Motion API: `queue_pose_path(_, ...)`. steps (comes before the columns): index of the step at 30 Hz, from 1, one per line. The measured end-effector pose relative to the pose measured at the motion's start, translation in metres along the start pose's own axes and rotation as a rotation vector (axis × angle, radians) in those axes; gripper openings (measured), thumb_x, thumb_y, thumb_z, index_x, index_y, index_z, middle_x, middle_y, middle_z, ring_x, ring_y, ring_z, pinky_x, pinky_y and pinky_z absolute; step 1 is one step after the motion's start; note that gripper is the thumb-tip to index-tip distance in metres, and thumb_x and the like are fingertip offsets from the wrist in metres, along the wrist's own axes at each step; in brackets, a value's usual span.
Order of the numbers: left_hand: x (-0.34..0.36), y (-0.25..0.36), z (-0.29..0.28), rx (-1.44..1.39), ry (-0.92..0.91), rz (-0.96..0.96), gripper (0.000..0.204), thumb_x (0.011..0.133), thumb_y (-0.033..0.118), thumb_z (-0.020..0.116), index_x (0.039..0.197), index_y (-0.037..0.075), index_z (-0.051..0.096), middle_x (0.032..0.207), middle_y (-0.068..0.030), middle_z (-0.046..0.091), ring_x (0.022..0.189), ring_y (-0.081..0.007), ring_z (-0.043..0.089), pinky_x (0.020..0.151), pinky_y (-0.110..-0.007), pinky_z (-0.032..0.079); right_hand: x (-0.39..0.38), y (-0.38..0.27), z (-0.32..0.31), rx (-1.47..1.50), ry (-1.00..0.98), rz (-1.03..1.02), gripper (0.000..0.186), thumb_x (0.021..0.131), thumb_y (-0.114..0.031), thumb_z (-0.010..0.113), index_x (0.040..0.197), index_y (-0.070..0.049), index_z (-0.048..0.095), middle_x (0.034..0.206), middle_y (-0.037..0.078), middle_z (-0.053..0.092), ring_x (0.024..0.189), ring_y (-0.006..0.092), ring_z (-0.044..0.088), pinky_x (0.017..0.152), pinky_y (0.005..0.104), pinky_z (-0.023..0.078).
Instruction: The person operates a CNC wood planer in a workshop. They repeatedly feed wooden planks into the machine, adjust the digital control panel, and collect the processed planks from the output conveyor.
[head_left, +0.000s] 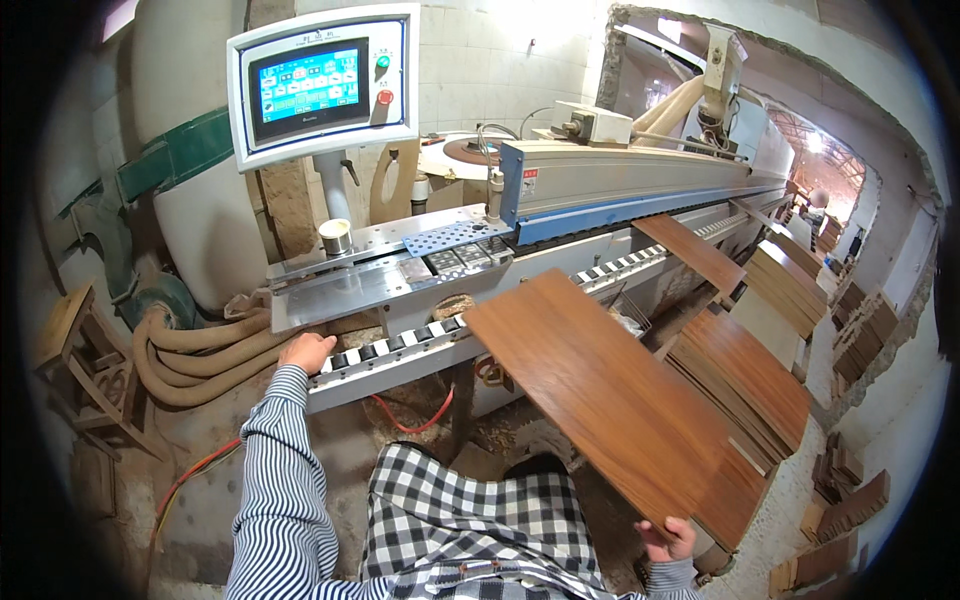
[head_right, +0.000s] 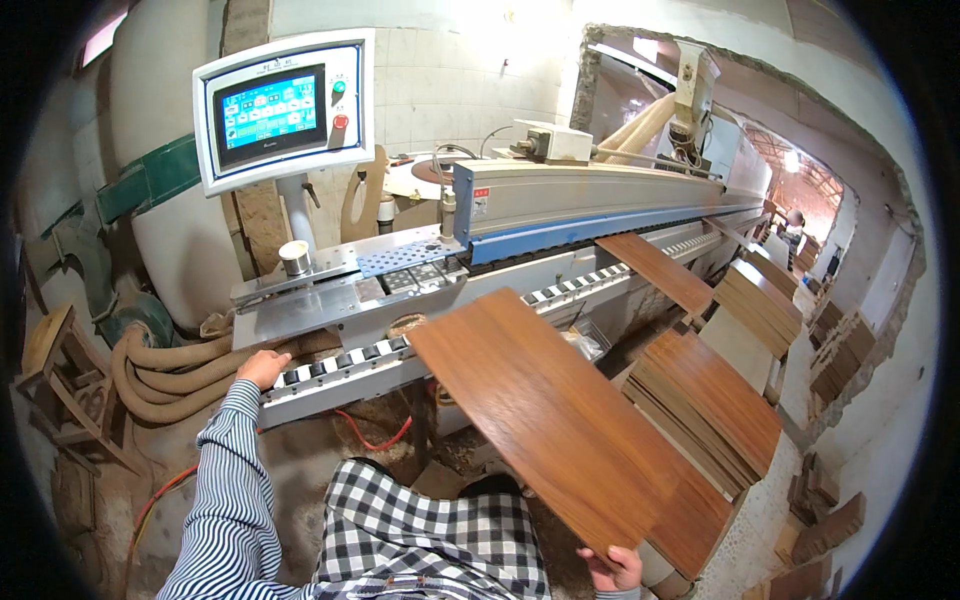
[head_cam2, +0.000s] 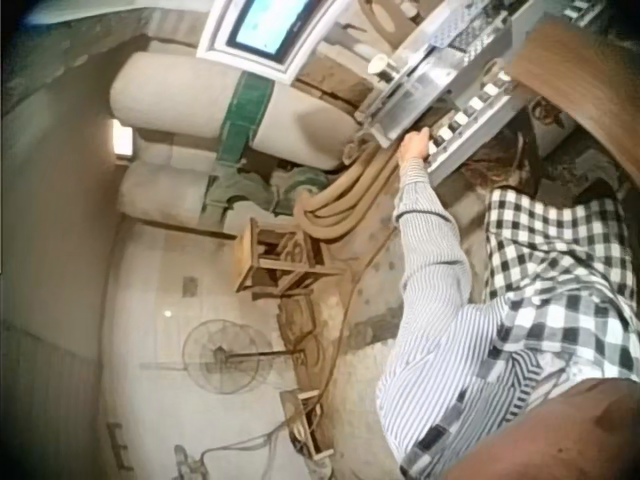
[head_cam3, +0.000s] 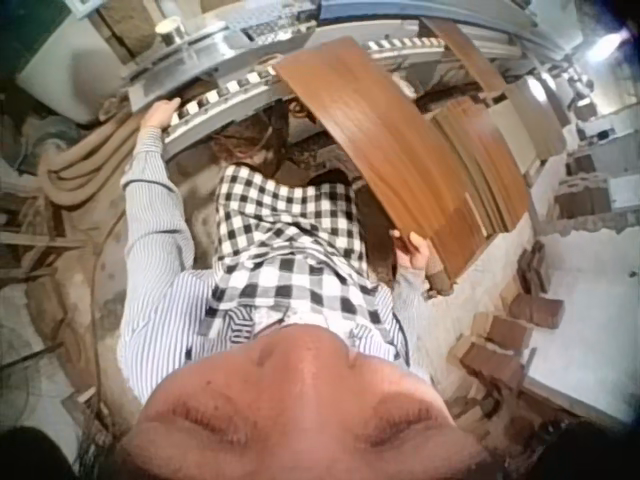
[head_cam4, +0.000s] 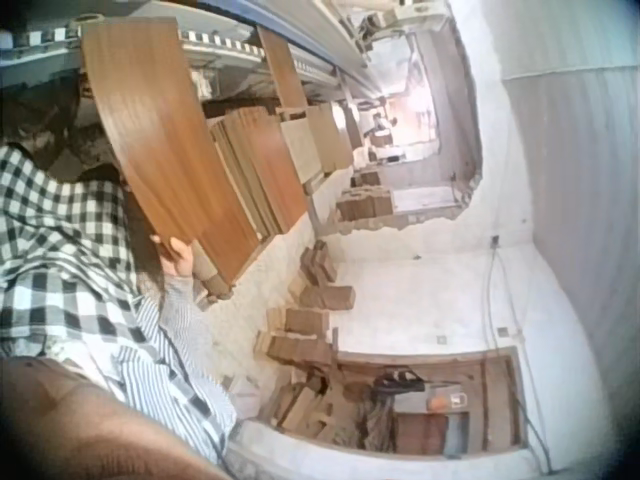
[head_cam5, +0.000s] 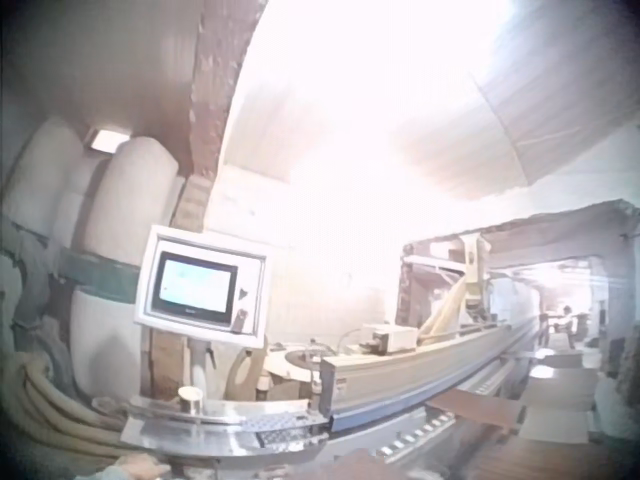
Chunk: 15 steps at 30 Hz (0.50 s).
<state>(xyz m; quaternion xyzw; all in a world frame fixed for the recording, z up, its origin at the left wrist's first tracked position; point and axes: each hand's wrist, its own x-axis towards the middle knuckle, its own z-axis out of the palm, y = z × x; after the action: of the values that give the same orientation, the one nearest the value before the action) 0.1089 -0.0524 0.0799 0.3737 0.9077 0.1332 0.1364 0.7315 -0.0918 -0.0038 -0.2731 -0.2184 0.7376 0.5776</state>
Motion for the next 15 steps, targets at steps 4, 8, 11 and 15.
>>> queue_pose_path(4, -0.003, 0.004, -0.001, -0.014, -0.014, -0.008, 0.049, 0.084, 0.046, 0.040, 0.107, 0.007, 0.060, 0.112, -0.0146, 0.057, 0.105, -0.0299, 0.052, 0.090, -0.040, 0.039, 0.034, 0.036, 0.089, -0.075, -0.104, 0.059, 0.053, 0.073, -0.003, 0.054, 0.122, 0.002, 0.036, 0.110, 0.018, 0.053, 0.089, 0.0312, 0.059, 0.078, 0.0449, 0.051)
queue_pose_path(8, -0.004, 0.006, -0.001, -0.004, -0.007, 0.002, 0.049, 0.084, 0.046, 0.040, 0.107, 0.007, 0.060, 0.112, -0.0138, 0.057, 0.105, -0.0294, 0.053, 0.090, -0.039, 0.039, 0.055, 0.078, 0.128, -0.165, -0.299, 0.288, 0.050, 0.077, -0.011, 0.056, 0.121, 0.006, 0.038, 0.108, 0.021, 0.055, 0.093, 0.0308, 0.059, 0.083, 0.0416, 0.049)
queue_pose_path(11, -0.003, 0.004, -0.001, -0.020, -0.015, -0.010, 0.049, 0.084, 0.045, 0.040, 0.107, 0.006, 0.060, 0.112, -0.0139, 0.057, 0.105, -0.0292, 0.053, 0.090, -0.039, 0.039, 0.063, 0.104, 0.160, -0.360, -0.552, 0.356, 0.047, 0.082, -0.021, 0.052, 0.118, 0.008, 0.042, 0.107, 0.023, 0.057, 0.092, 0.0278, 0.060, 0.081, 0.0349, 0.048)
queue_pose_path(15, -0.006, 0.008, -0.004, -0.040, -0.030, -0.027, 0.050, 0.083, 0.046, 0.042, 0.107, 0.005, 0.059, 0.112, -0.0150, 0.057, 0.105, -0.0295, 0.052, 0.091, -0.039, 0.038, 0.067, 0.132, 0.172, -0.622, -0.622, 0.632, 0.026, 0.088, -0.021, 0.048, 0.093, 0.004, 0.053, 0.070, 0.011, 0.062, 0.054, 0.0177, 0.060, 0.063, 0.0288, 0.050)
